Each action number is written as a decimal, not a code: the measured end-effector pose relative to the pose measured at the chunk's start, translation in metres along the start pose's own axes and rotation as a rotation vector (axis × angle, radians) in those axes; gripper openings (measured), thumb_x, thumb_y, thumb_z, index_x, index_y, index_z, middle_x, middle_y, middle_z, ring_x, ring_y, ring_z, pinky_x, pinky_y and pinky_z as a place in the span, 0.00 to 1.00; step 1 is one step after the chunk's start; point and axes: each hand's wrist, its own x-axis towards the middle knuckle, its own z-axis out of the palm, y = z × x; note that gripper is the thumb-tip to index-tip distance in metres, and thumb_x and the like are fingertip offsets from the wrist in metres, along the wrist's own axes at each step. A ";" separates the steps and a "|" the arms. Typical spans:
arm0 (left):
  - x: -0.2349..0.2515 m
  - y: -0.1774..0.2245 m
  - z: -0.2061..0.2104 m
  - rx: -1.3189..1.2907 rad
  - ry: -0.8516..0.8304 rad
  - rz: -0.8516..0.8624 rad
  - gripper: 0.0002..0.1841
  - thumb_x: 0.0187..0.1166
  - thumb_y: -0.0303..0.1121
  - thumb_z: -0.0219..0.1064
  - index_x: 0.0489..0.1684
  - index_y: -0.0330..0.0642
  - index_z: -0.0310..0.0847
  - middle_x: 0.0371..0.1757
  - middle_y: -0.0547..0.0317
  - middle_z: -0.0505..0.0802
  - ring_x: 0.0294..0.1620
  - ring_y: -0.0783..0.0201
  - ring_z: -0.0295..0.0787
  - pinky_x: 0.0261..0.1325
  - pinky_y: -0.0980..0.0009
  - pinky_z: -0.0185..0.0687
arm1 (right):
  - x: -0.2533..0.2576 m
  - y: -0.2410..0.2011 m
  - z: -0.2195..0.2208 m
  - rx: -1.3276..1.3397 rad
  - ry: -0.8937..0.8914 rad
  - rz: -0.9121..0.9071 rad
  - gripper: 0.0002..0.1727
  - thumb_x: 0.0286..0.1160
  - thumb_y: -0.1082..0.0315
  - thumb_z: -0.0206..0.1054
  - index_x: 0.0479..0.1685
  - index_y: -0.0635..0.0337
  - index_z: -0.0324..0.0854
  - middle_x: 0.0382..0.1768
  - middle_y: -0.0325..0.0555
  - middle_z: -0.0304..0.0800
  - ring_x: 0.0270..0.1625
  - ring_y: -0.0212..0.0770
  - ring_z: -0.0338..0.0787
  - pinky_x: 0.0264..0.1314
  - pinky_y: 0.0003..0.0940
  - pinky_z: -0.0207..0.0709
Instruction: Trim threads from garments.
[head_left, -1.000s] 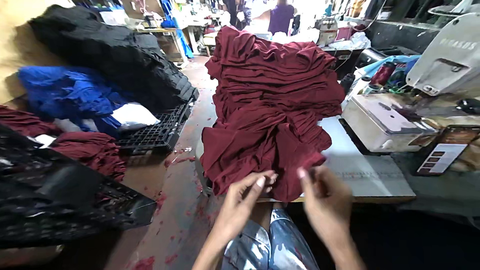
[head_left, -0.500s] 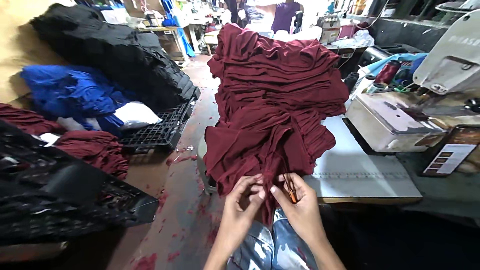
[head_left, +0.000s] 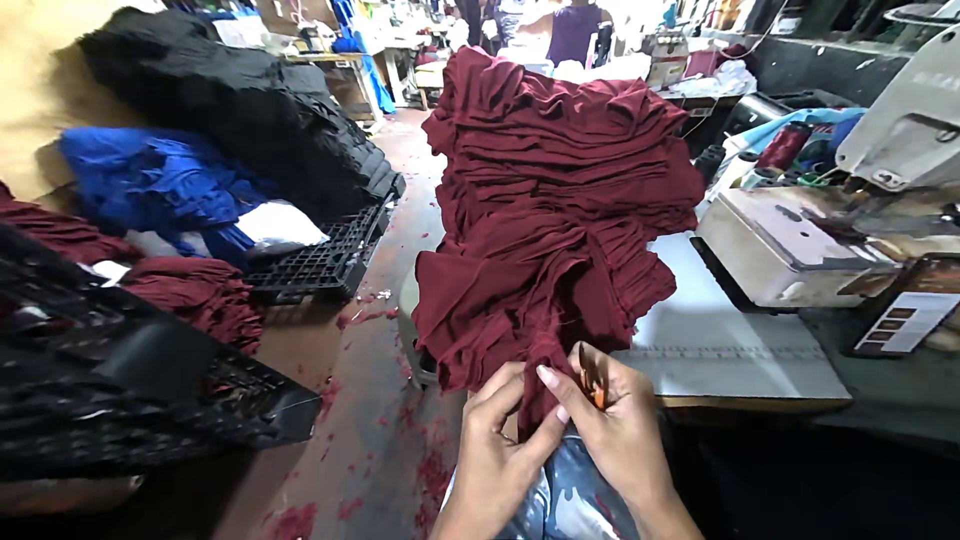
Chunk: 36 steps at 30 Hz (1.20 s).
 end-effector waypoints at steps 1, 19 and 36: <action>0.004 0.003 -0.003 0.024 0.004 0.024 0.10 0.79 0.35 0.71 0.41 0.37 0.93 0.48 0.60 0.94 0.50 0.76 0.90 0.53 0.79 0.89 | 0.003 -0.005 -0.001 0.008 -0.019 0.018 0.10 0.69 0.65 0.75 0.26 0.52 0.79 0.20 0.25 0.78 0.23 0.14 0.76 0.26 0.10 0.71; 0.042 -0.071 -0.075 0.678 0.044 0.132 0.13 0.59 0.27 0.69 0.42 0.42 0.92 0.54 0.52 0.86 0.57 0.55 0.83 0.57 0.57 0.83 | 0.027 0.075 -0.041 -0.530 -0.195 0.054 0.10 0.57 0.63 0.76 0.37 0.54 0.90 0.28 0.35 0.88 0.31 0.29 0.86 0.36 0.32 0.81; 0.044 -0.036 -0.030 0.676 -0.046 -0.103 0.21 0.65 0.45 0.82 0.42 0.38 0.86 0.42 0.52 0.87 0.37 0.60 0.89 0.40 0.59 0.89 | 0.038 0.033 -0.011 -0.052 -0.223 0.112 0.06 0.69 0.72 0.74 0.43 0.61 0.91 0.48 0.41 0.92 0.45 0.31 0.92 0.48 0.25 0.89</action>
